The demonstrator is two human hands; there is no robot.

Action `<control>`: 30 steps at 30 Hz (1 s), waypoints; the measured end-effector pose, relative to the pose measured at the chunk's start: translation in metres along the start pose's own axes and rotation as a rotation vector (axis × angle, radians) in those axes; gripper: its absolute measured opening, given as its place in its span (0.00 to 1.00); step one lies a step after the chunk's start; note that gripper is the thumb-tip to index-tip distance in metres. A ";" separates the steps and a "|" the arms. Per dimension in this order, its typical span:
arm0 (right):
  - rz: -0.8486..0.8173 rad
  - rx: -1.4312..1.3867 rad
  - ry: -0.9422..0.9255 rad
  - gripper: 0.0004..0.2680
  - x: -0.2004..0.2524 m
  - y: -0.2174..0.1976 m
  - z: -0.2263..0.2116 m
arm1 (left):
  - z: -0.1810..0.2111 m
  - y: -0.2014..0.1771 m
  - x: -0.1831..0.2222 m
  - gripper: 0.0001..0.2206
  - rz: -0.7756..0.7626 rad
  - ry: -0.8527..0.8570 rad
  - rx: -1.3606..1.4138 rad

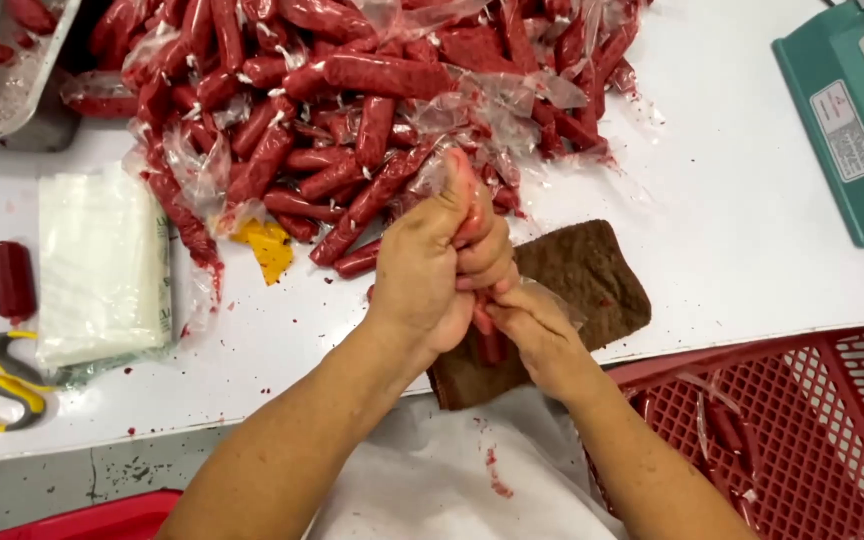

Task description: The person is picking up individual red sausages wrapped in plastic from a large pile, wiping each one on a brown cloth to remove residue, and placing them into a red plastic basket.

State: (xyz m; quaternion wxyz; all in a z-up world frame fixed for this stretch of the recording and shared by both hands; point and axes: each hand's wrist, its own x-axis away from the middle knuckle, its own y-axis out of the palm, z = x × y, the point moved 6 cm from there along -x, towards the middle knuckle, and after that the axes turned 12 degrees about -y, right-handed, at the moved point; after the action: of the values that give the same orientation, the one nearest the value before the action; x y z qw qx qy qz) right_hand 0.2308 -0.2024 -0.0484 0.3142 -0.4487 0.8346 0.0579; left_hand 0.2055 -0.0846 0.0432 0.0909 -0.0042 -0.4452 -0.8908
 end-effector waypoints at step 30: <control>-0.691 0.791 -0.391 0.07 0.044 0.063 -0.029 | -0.114 -0.126 0.152 0.22 0.371 -0.890 -0.032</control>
State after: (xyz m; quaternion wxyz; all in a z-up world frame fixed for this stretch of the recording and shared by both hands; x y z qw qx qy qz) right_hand 0.1505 -0.2077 -0.0626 0.6082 -0.5250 0.5232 -0.2840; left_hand 0.0431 -0.1249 -0.1122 0.0488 -0.4658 -0.4190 -0.7779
